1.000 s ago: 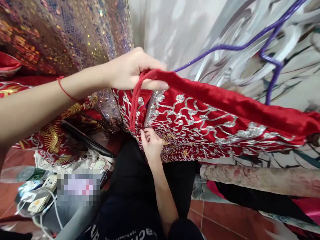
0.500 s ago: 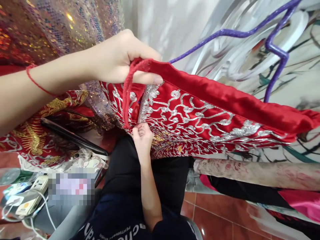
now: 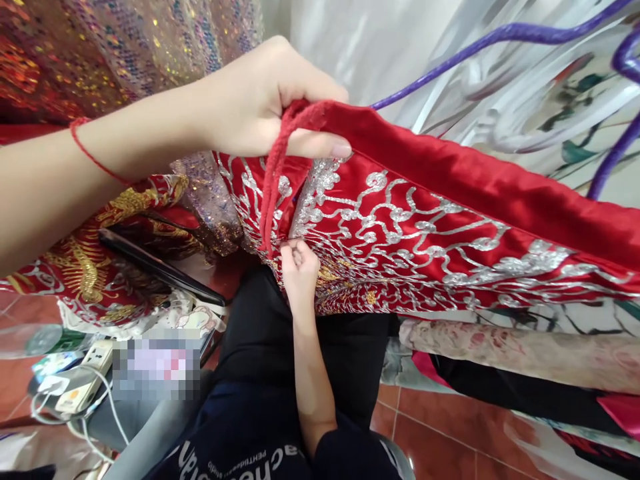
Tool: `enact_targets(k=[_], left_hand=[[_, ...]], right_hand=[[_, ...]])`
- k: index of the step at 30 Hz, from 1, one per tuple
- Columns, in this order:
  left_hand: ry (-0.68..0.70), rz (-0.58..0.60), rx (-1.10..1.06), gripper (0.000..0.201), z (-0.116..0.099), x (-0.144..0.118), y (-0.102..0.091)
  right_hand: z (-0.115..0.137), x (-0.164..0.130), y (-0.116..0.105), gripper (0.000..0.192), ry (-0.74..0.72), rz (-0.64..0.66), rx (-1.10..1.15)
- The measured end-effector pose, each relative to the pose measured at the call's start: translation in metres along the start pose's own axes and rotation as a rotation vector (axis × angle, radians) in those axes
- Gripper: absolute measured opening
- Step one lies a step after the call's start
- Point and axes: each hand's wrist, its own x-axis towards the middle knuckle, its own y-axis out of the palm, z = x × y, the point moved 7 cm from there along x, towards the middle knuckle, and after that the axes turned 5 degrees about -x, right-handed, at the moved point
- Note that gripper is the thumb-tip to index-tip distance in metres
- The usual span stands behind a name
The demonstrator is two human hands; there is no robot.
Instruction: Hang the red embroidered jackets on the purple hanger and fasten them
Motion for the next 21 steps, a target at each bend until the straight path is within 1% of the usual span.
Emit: enact_targets(k=[5, 9, 11, 13, 16, 19, 21], left_hand=[[-0.026, 0.019, 0.003, 0.054, 0.000, 0.000, 0.001], [0.004, 0.006, 0.026, 0.053, -0.001, 0.000, -0.001], [0.027, -0.001, 0.024, 0.051, -0.002, -0.001, -0.002], [0.043, -0.002, 0.013, 0.051, -0.003, -0.001, -0.002], [0.020, -0.011, 0.021, 0.052, -0.002, -0.001, -0.002], [-0.021, -0.017, 0.019, 0.051, 0.000, -0.001, -0.002], [-0.022, -0.016, 0.011, 0.051, -0.001, -0.001, -0.002]], right_hand=[[0.000, -0.005, 0.002, 0.014, 0.034, 0.066, 0.044], [0.003, -0.006, 0.003, 0.019, 0.027, 0.105, 0.099], [0.008, -0.008, 0.002, 0.020, 0.011, 0.126, 0.048], [0.014, -0.009, -0.001, 0.020, -0.014, 0.128, -0.055], [0.022, -0.009, -0.005, 0.019, -0.049, 0.113, -0.161], [0.023, -0.005, -0.006, 0.016, -0.039, 0.109, -0.135], [0.021, -0.002, -0.006, 0.015, -0.033, 0.096, -0.109]])
